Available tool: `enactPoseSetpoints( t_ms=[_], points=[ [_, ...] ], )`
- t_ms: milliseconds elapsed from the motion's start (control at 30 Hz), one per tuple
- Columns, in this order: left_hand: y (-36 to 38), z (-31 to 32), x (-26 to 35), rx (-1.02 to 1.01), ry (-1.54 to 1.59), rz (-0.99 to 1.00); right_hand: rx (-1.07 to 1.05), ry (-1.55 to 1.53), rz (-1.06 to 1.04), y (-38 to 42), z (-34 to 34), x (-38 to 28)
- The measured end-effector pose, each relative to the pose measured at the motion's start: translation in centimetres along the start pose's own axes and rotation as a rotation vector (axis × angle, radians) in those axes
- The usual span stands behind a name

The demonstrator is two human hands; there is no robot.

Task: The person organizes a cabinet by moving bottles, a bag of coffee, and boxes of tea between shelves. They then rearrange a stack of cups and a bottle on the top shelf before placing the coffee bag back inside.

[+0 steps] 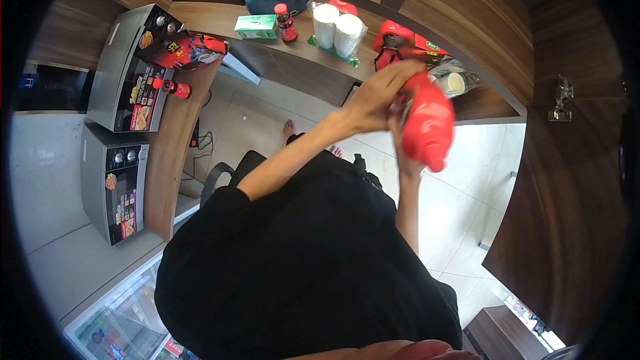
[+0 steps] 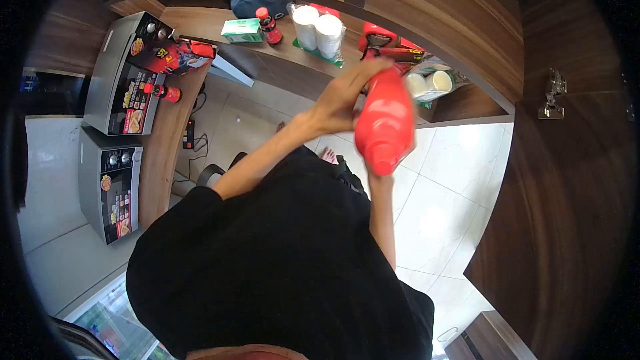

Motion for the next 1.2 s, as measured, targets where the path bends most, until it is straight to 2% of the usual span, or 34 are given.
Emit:
enactPoseSetpoints(
  t_ms=[33,100,167,233,300,333,367,433,500,633,667,700,867,967,1100,1200],
  points=[
    [2.1,0.0,-1.0,-0.007,-0.007,-0.027,0.0,-0.091,0.095,2.8,0.8,1.0],
    [6.6,1.2,-4.9,-0.052,0.073,-0.244,-0.1,-0.086,0.207,6.8,2.6,2.7],
    [11.0,2.8,-9.4,-0.082,0.02,-0.468,-0.224,-0.072,0.453,10.4,4.7,5.6],
    [15.5,4.4,-14.0,-0.161,0.005,-0.663,-0.385,-0.142,0.52,14.8,7.1,9.7],
    [19.1,6.2,-18.8,-0.264,0.039,-0.826,-0.373,-0.119,0.428,17.5,8.7,11.7],
    [20.7,7.0,-21.1,-0.362,0.027,-0.89,-0.302,-0.208,0.49,18.0,9.0,11.6],
    [22.2,7.4,-22.6,-0.465,0.016,-0.965,-0.326,-0.227,0.535,18.8,9.5,12.5],
    [23.1,6.1,-23.1,-0.432,-0.072,-0.967,-0.384,-0.26,0.648,20.2,10.5,13.7],
    [24.0,4.6,-24.5,-0.381,-0.102,-1.036,-0.332,-0.186,0.589,19.7,11.4,15.0],
    [23.4,1.4,-26.6,-0.254,-0.066,-1.165,-0.091,-0.053,0.571,16.2,14.5,18.2],
    [23.2,0.9,-26.7,-0.248,-0.042,-1.148,-0.046,-0.013,0.557,14.8,15.2,18.9],
    [22.7,0.3,-26.7,-0.242,-0.018,-1.129,0.004,-0.107,0.617,15.0,16.6,21.4],
    [21.5,-1.9,-27.6,-0.206,0.038,-1.067,0.107,-0.107,0.48,11.5,20.3,26.2],
    [21.9,-2.6,-28.2,-0.228,0.061,-1.118,0.127,-0.141,0.53,11.1,22.0,27.2],
    [22.2,-3.4,-28.2,-0.257,0.081,-1.147,0.116,-0.102,0.422,10.6,23.2,27.5],
    [22.0,-3.2,-28.1,-0.252,0.024,-1.092,-0.128,0.717,0.65,10.8,23.1,26.7]
  ],
)
Point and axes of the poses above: each hand's wrist, its own y-axis away from the middle knuckle, its own z-axis out of the palm, x = y × z, the point moved 7 cm from there along -y, towards the middle knuckle, and after that the axes turned 15 degrees about -z, right-handed, at the moved point
